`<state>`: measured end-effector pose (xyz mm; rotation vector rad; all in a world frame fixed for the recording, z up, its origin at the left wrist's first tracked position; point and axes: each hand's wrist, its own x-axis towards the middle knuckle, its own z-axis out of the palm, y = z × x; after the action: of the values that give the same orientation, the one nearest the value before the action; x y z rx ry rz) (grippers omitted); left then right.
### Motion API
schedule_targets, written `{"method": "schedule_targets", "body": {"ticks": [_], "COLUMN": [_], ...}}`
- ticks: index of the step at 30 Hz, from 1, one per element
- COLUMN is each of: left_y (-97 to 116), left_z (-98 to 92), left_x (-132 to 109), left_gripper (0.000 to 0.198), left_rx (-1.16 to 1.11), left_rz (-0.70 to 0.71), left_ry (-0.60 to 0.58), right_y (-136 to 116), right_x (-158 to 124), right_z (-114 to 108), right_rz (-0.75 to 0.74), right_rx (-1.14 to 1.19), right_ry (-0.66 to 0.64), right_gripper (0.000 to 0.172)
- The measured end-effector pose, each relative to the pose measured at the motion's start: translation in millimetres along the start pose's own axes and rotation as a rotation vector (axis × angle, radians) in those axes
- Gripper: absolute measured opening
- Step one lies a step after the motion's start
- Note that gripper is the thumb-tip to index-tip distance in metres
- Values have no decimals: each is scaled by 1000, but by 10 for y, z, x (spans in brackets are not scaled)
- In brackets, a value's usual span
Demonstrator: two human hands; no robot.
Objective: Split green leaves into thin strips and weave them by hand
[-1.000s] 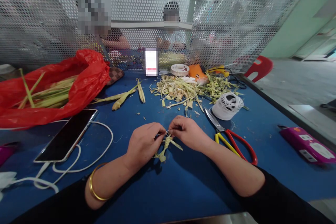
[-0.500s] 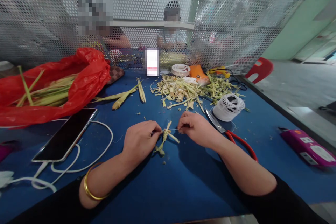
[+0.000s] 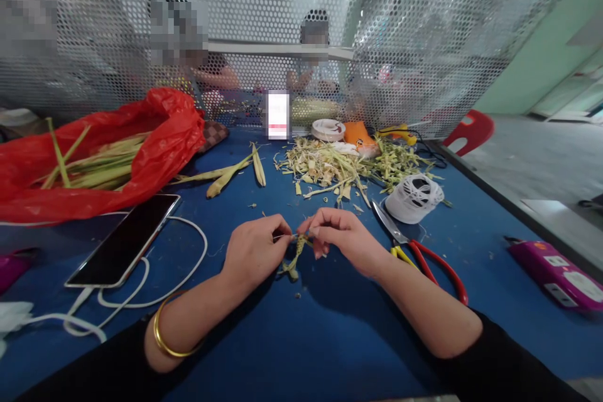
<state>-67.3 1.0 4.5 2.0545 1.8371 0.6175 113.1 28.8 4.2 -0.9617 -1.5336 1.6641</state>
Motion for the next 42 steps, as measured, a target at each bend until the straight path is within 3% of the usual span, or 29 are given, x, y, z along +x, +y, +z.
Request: {"method": "schedule_targets", "body": {"ticks": [5,10,17,27,32,38,42], "left_y": [-37,-22,-26,-12,0,-7,15], "left_z": [-38,-71,-34,48,45,40,10], "left_x": [57,112,103,90,92,104,107], "left_gripper": [14,20,24,23,23,21,21], "left_rx": [-124,-527,-945,-780,-720,-708,-784], "left_rz": [49,185,26,-97,-90,-84,-175], "left_ry": [-43,-131,-283,-365,-338,-335,-367], "right_y": [15,23,-4,40,66,98,91], "right_x": [13,13,-10,-1,5,11,31], "right_z": [-20,-20,-18,7,-13,-20,-47], "right_rz": [11,18,46,58,24,28,-47], "right_rx": [10,31,63,-86,-274,-294,-319], "right_ry": [-25,-67,-81,-74,-72,-76,-63], "right_gripper": [8,6,7,8,10,11,11]}}
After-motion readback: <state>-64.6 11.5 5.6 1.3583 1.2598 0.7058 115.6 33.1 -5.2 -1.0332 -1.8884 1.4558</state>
